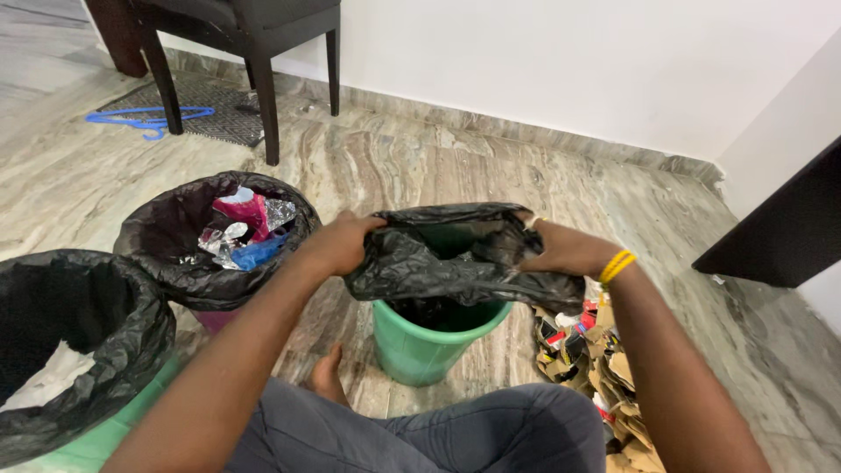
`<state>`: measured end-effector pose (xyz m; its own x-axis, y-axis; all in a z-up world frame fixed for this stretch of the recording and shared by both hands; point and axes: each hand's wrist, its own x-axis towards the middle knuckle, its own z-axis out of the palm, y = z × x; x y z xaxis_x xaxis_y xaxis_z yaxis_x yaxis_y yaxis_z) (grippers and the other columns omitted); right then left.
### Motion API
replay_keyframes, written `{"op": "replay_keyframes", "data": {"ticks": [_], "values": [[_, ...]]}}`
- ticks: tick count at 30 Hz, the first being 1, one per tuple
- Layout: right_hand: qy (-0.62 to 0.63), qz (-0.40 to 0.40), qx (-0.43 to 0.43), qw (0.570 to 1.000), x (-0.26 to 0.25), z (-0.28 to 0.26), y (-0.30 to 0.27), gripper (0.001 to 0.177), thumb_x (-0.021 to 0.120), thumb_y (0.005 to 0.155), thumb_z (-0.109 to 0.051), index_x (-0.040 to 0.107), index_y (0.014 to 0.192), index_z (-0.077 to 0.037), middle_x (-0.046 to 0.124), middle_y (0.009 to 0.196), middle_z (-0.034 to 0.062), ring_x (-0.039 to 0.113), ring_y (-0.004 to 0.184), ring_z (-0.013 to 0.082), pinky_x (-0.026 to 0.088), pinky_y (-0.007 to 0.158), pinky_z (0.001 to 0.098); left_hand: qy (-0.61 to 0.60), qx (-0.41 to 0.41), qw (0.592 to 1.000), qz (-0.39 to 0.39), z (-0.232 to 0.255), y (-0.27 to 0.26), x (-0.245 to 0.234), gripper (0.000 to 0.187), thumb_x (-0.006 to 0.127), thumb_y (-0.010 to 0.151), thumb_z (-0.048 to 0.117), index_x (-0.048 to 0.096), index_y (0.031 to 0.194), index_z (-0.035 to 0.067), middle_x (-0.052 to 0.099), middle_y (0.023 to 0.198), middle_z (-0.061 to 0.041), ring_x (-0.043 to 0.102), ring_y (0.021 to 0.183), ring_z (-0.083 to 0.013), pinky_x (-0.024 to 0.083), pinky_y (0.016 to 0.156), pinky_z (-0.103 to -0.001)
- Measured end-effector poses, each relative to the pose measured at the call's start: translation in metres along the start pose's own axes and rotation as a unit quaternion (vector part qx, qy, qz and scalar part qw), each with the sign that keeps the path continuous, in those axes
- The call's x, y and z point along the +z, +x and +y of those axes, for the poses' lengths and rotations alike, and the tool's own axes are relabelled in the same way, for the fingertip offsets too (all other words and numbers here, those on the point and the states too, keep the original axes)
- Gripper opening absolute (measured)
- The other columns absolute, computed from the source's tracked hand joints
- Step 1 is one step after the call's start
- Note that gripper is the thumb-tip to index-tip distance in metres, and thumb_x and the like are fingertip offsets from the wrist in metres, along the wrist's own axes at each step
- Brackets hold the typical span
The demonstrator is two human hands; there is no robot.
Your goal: The person sits on the floor and sorts various recyclable materials into three separate bins. They handle plastic bottles, aluminum foil, and cardboard pieces, placing each item into the appropriate container.
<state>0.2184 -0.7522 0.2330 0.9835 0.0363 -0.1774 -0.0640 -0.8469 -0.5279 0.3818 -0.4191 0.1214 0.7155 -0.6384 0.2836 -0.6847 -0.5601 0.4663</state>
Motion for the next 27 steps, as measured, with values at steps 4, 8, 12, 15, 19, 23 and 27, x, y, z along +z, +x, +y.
{"op": "replay_keyframes", "data": {"ticks": [4, 8, 12, 15, 19, 23, 27], "values": [[-0.071, -0.014, -0.052, 0.996, 0.015, 0.024, 0.041, 0.108, 0.088, 0.067, -0.044, 0.034, 0.148, 0.002, 0.073, 0.112, 0.0190, 0.072, 0.097, 0.0239, 0.056, 0.087, 0.0349, -0.150, -0.027, 0.988, 0.015, -0.021, 0.019, 0.022, 0.053, 0.051, 0.085, 0.003, 0.061, 0.137, 0.009, 0.070, 0.123, -0.022, 0.067, 0.111, -0.0331, 0.052, 0.096, -0.042], [-0.120, 0.045, 0.030, 0.991, 0.024, 0.060, 0.078, 0.074, 0.082, 0.085, -0.052, 0.063, 0.123, 0.008, 0.073, 0.106, 0.0210, 0.070, 0.095, 0.0246, 0.054, 0.087, 0.0362, -0.258, -0.172, 0.951, -0.021, -0.035, 0.034, 0.027, 0.053, 0.047, 0.087, 0.002, 0.061, 0.137, 0.010, 0.074, 0.111, -0.017, 0.069, 0.094, -0.0316, 0.054, 0.081, -0.045], [0.310, 0.074, 0.047, 0.947, 0.047, 0.086, 0.117, 0.052, 0.061, 0.099, -0.037, 0.064, 0.130, 0.004, 0.073, 0.107, 0.0146, 0.069, 0.089, 0.0199, 0.058, 0.082, 0.0368, -0.357, -0.236, 0.902, -0.063, -0.048, 0.046, 0.041, 0.050, 0.047, 0.088, 0.004, 0.067, 0.133, 0.013, 0.073, 0.104, -0.008, 0.070, 0.086, -0.0236, 0.055, 0.073, -0.042], [0.476, 0.047, 0.009, 0.878, 0.058, 0.106, 0.125, 0.046, 0.060, 0.095, -0.016, 0.060, 0.139, -0.006, 0.072, 0.110, 0.0078, 0.070, 0.089, 0.0169, 0.060, 0.083, 0.0350, -0.491, -0.310, 0.814, -0.030, -0.065, 0.058, 0.054, 0.042, 0.048, 0.095, 0.021, 0.070, 0.129, 0.008, 0.073, 0.100, -0.009, 0.069, 0.083, -0.0239, 0.055, 0.072, -0.040], [0.580, 0.072, 0.023, 0.811, 0.067, 0.130, 0.138, 0.048, 0.053, 0.094, -0.007, 0.055, 0.142, -0.010, 0.073, 0.116, 0.0078, 0.074, 0.091, 0.0176, 0.063, 0.081, 0.0339, -0.459, -0.279, 0.842, 0.057, -0.089, 0.070, 0.078, 0.042, 0.057, 0.099, 0.030, 0.073, 0.118, -0.004, 0.076, 0.105, -0.017, 0.072, 0.089, -0.0288, 0.056, 0.075, -0.040], [0.600, 0.169, 0.022, 0.781, 0.069, 0.166, 0.159, 0.040, 0.053, 0.097, -0.006, 0.051, 0.136, -0.012, 0.068, 0.107, 0.0132, 0.070, 0.083, 0.0215, 0.061, 0.074, 0.0381, -0.326, -0.166, 0.925, 0.103, -0.095, 0.089, 0.088, 0.041, 0.060, 0.096, 0.037, 0.075, 0.120, 0.007, 0.074, 0.111, -0.007, 0.068, 0.096, -0.0204, 0.051, 0.083, -0.037], [0.542, 0.097, 0.013, 0.835, 0.078, 0.186, 0.167, 0.035, 0.052, 0.093, -0.007, 0.070, 0.123, -0.002, 0.076, 0.102, 0.0161, 0.071, 0.079, 0.0232, 0.062, 0.068, 0.0359, -0.329, -0.281, 0.900, -0.057, -0.080, 0.087, 0.082, 0.046, 0.063, 0.097, 0.043, 0.074, 0.116, 0.003, 0.072, 0.111, -0.015, 0.066, 0.092, -0.0272, 0.052, 0.078, -0.042]]}}
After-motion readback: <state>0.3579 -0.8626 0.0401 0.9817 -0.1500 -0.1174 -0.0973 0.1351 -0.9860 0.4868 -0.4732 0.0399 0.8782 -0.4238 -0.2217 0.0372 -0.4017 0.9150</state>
